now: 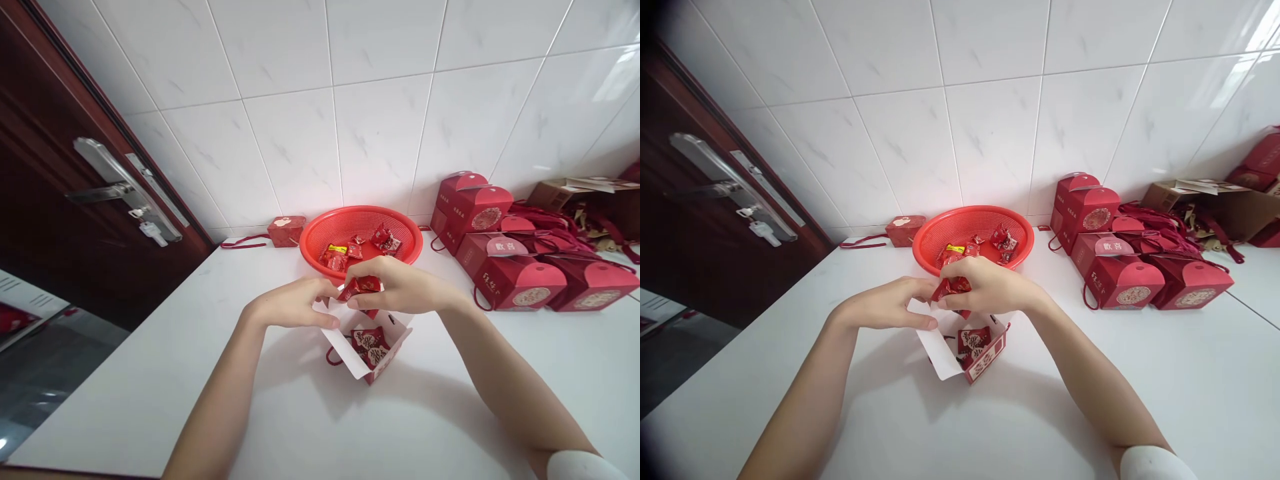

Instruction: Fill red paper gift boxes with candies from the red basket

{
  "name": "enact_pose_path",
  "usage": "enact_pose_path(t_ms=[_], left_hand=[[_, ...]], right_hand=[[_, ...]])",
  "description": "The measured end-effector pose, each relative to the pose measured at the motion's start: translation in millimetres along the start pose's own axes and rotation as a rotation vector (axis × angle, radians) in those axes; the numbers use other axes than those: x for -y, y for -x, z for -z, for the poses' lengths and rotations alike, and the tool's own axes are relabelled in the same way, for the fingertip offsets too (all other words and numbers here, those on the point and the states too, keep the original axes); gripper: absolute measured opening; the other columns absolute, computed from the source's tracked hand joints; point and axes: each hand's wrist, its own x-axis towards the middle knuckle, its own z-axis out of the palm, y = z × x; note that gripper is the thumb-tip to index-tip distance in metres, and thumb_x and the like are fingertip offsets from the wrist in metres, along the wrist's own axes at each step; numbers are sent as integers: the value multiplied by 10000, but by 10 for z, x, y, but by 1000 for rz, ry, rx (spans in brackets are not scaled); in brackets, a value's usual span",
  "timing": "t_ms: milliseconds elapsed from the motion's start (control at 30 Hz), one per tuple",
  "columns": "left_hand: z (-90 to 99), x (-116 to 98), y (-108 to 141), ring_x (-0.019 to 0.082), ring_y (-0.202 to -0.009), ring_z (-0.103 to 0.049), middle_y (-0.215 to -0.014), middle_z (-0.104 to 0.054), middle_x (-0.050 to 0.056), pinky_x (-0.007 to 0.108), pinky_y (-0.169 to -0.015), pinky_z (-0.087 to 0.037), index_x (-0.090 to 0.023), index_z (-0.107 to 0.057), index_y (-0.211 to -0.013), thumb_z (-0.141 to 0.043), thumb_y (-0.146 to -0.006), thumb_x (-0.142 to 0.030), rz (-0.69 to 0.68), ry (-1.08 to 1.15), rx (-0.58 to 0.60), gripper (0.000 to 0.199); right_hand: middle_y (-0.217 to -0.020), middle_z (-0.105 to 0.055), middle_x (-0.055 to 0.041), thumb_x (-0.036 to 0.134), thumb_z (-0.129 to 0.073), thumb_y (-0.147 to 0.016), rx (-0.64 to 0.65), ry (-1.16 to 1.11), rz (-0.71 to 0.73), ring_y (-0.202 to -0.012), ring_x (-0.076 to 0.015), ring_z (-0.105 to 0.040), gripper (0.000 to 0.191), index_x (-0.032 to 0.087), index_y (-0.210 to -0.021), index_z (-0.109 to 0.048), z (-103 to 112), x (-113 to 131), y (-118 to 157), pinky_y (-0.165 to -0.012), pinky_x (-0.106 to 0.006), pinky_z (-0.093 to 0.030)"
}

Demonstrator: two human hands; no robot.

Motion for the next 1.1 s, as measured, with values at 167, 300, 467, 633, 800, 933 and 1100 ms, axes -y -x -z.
enact_pose_path(t_ms=[167, 300, 467, 633, 800, 933, 1100], left_hand=[[21, -28, 6, 247, -1015, -605, -1082, -674, 32, 293, -840, -460, -236, -727, -1097, -718, -763, -419, 2, -28, 35, 380], [15, -32, 17, 253, -1034, -602, -1077, -668, 36, 289, -843, -461, -228, -722, -1095, -704, -770, -441, 22, -49, 40, 389], [1, -33, 31, 261, -1095, -597, -1187, -658, 47, 290, -883, -460, -232, -705, -1183, -709, -772, -442, 50, -81, 33, 461], [-5, -53, 58, 260, -1127, -605, -1211, -661, 48, 292, -888, -472, -238, -652, -1305, -714, -780, -441, 85, -85, 29, 566], [-3, -66, 65, 259, -1152, -603, -1252, -655, 50, 277, -877, -477, -237, -648, -1320, -710, -786, -446, 86, -112, 34, 577], [-2, -98, 88, 269, -1170, -602, -1266, -656, 41, 275, -881, -477, -248, -665, -1301, -697, -797, -458, 86, -156, 30, 546], [8, -151, 181, 300, -1287, -540, -1384, -610, 44, 295, -968, -459, -266, -612, -1374, -704, -784, -606, 99, -187, 31, 687]], right_hand=[[-772, -665, -5, 262, -638, -893, 61, 83, -12, -672, -144, -577, 90, 185, -877, -681, 56, 25, 63, -590, -269, -417], [-830, -707, -24, 283, -651, -890, -32, 126, -1, -768, -176, -637, 91, 202, -888, -692, 74, 47, 126, -668, -285, -465], [-938, -733, -44, 260, -653, -873, -29, 149, -49, -871, -197, -669, 106, 193, -944, -696, 33, 66, 161, -723, -292, -487], [-994, -724, -52, 260, -615, -887, -113, 348, -123, -901, -208, -660, 123, 202, -977, -676, 7, 78, 171, -691, -288, -458], [-1033, -709, -47, 374, -598, -906, -45, 463, -252, -911, -225, -650, 198, 233, -1026, -669, 116, 87, 287, -676, -301, -445], [-1022, -689, -74, 454, -619, -887, 4, 669, -541, -914, -273, -641, 273, 221, -1028, -640, 222, 8, 381, -667, -338, -437], [-984, -676, -87, 474, -625, -871, 12, 762, -723, -881, -284, -644, 273, 209, -935, -628, 269, -97, 395, -626, -334, -413]])
